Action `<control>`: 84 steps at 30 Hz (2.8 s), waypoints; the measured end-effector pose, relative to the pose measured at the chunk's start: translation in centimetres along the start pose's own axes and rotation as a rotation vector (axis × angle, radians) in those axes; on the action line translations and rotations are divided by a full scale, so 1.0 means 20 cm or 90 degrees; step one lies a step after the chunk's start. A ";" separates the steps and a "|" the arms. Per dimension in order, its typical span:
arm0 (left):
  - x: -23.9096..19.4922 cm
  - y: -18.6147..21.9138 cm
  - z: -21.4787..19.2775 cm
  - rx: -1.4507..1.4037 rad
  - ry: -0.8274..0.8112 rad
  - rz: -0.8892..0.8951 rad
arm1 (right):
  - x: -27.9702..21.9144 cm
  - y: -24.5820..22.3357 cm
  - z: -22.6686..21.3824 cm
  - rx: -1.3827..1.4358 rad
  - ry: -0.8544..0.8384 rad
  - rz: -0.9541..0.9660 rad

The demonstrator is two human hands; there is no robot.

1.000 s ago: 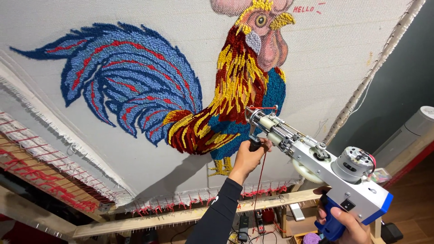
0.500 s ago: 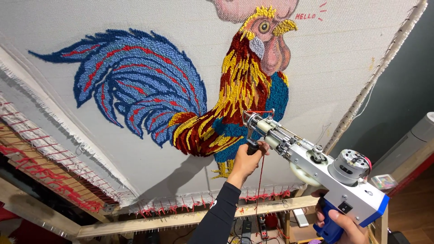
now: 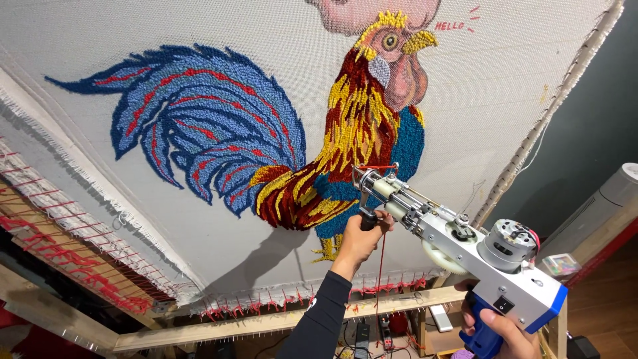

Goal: Using a tufting gun to create a colorful rooster design on a rug canvas.

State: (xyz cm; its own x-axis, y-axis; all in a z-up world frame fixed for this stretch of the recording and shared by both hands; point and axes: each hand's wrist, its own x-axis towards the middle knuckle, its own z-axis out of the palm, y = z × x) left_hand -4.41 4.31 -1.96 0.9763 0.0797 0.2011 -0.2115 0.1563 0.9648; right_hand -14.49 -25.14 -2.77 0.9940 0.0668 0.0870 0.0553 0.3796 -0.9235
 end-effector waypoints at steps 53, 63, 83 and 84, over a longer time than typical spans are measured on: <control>0.15 0.44 -0.40 0.034 -0.093 0.020 | -0.04 -0.11 0.56 0.025 0.018 -0.042; 0.21 0.40 -0.42 0.046 -0.080 0.036 | -0.01 -0.03 0.53 0.111 -0.022 -0.037; 0.81 -0.14 -0.67 0.465 -0.152 0.047 | -0.07 0.01 1.18 -0.162 0.129 -0.074; 0.82 -0.12 -0.67 0.465 -0.153 0.048 | -0.07 0.01 1.19 -0.161 0.130 -0.074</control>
State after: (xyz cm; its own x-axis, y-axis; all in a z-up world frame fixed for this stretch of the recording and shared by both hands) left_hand 11.51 18.38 -3.30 0.9612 -0.1650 0.2211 -0.2756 -0.5375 0.7969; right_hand -18.06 -3.16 5.85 0.9765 -0.1596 0.1447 0.1662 0.1308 -0.9774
